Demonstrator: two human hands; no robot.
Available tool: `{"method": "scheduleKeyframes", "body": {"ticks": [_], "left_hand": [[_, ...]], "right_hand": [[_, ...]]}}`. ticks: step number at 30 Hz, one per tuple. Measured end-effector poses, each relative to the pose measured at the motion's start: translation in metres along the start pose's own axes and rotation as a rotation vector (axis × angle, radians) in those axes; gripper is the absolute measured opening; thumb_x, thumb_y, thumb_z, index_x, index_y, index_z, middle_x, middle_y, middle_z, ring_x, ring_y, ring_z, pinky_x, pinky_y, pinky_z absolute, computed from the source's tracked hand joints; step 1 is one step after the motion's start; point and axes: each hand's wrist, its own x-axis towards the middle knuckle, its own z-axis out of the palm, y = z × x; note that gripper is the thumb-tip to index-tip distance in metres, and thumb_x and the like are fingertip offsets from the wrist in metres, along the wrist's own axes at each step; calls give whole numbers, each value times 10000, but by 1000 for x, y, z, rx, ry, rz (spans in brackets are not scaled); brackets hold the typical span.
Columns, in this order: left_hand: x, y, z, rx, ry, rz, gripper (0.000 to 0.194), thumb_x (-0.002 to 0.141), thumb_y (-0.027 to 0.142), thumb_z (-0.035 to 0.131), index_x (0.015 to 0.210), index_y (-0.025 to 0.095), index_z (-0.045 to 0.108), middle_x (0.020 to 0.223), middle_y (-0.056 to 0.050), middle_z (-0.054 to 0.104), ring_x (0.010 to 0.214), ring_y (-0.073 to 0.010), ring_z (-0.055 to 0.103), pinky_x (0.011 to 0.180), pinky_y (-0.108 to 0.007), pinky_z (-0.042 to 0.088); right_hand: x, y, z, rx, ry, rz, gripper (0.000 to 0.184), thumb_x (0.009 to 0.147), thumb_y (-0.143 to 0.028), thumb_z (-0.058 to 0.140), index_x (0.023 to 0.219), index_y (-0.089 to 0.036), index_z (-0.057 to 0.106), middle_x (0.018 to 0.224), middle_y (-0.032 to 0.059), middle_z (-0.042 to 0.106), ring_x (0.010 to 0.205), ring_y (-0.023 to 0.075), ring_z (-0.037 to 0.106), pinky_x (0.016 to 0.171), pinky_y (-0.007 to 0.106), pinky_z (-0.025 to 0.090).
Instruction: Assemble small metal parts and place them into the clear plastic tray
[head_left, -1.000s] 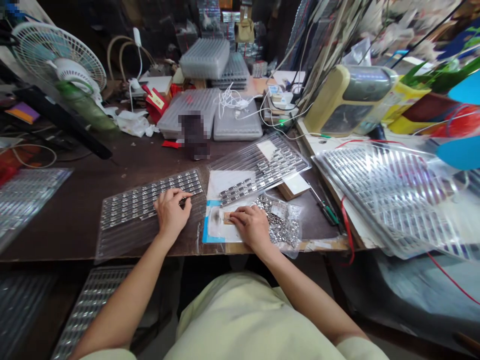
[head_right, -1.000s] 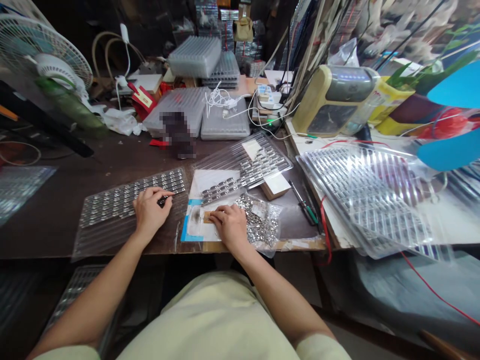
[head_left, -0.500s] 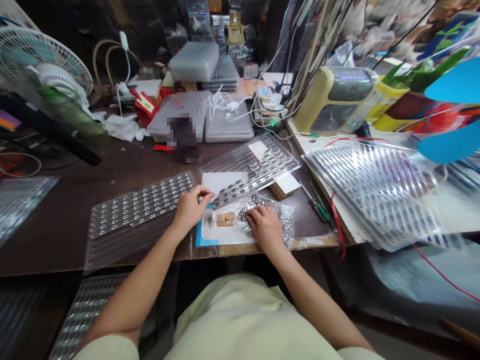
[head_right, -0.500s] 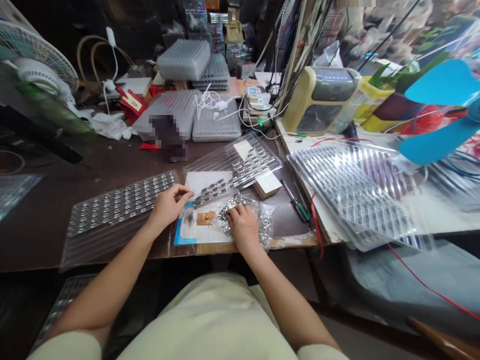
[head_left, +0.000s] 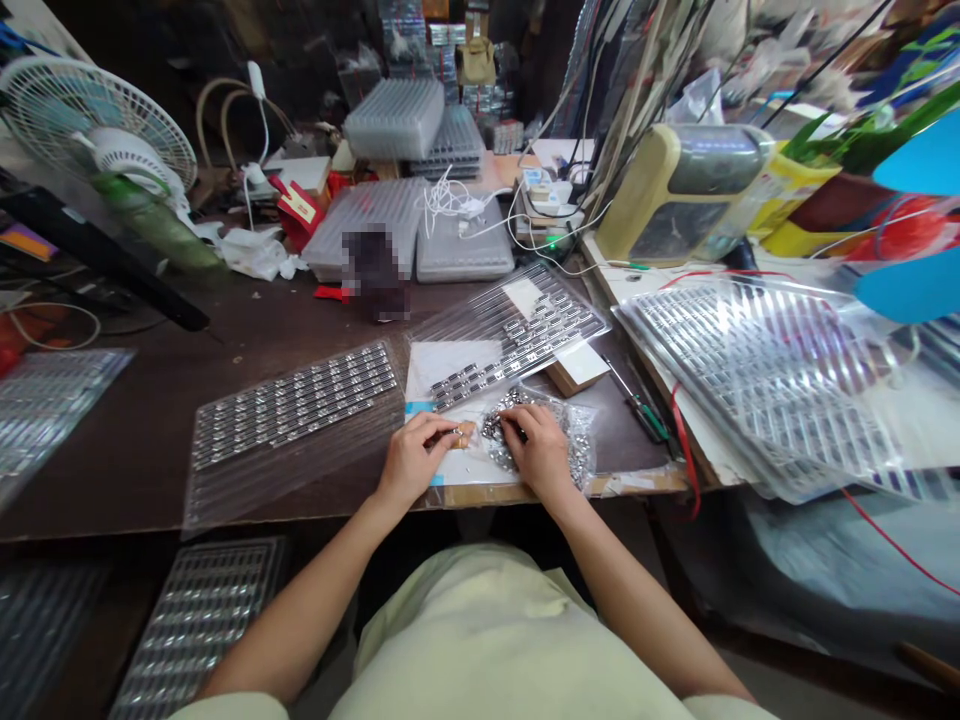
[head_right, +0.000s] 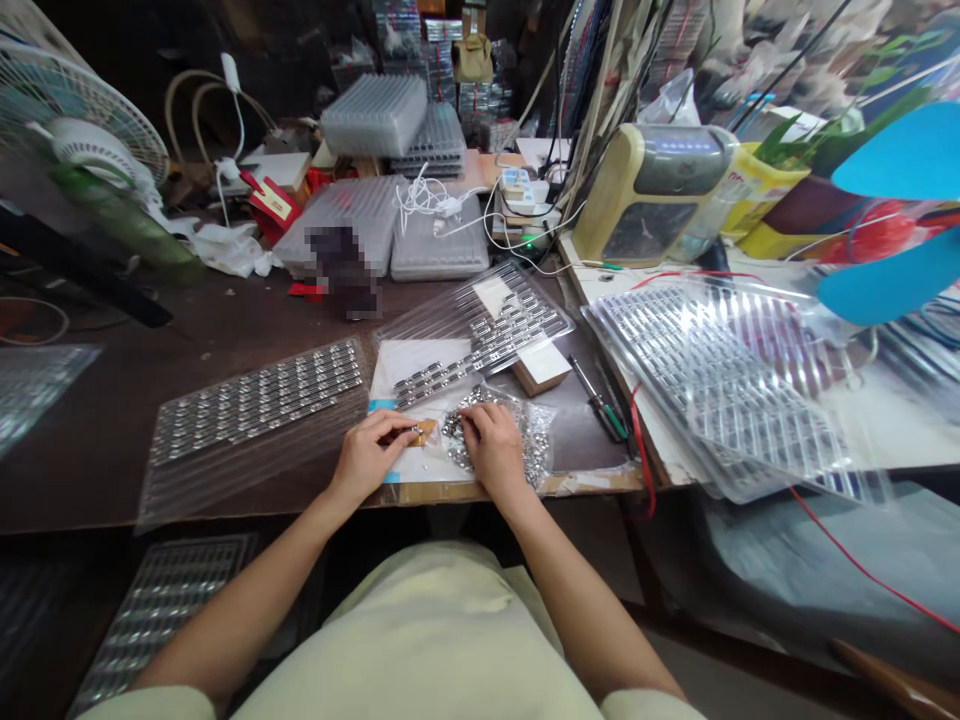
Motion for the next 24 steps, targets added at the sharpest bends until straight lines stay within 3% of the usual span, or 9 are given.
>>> {"method": "scheduleKeyframes", "body": {"ticks": [8,16,21,24], "left_hand": [[-1,-2,5,72,-14,7,127,828,271,639,914,236,726,890,-33,675,809,-155,641,758,-281,503],[-1,0,5,96,-31,18,110,831,247,629,895,228,716,865,-31,670,802,-158,630,761,-290,497],[1,-4,2,-54,113,-59,118,846,258,594,879,197,689,897,-49,670,816,-160,636,709,-266,517],[2,-6,0,-88,141,-87,141,844,284,593,885,188,688,906,-56,664,799,-154,636,678,-250,522]], "right_hand": [[1,0,-1,50,-27,4,156,914,-232,498,928,-218,652,932,54,667,899,195,590,819,327,463],[8,-14,-4,26,-94,39,108,856,-312,623,803,-233,675,783,15,687,757,175,592,710,297,425],[12,-31,15,-27,-150,-11,135,821,-386,667,781,-261,700,830,4,699,794,173,571,726,315,369],[12,-36,27,-66,-162,-43,107,823,-392,663,820,-305,726,890,-3,696,826,183,542,736,335,345]]}}
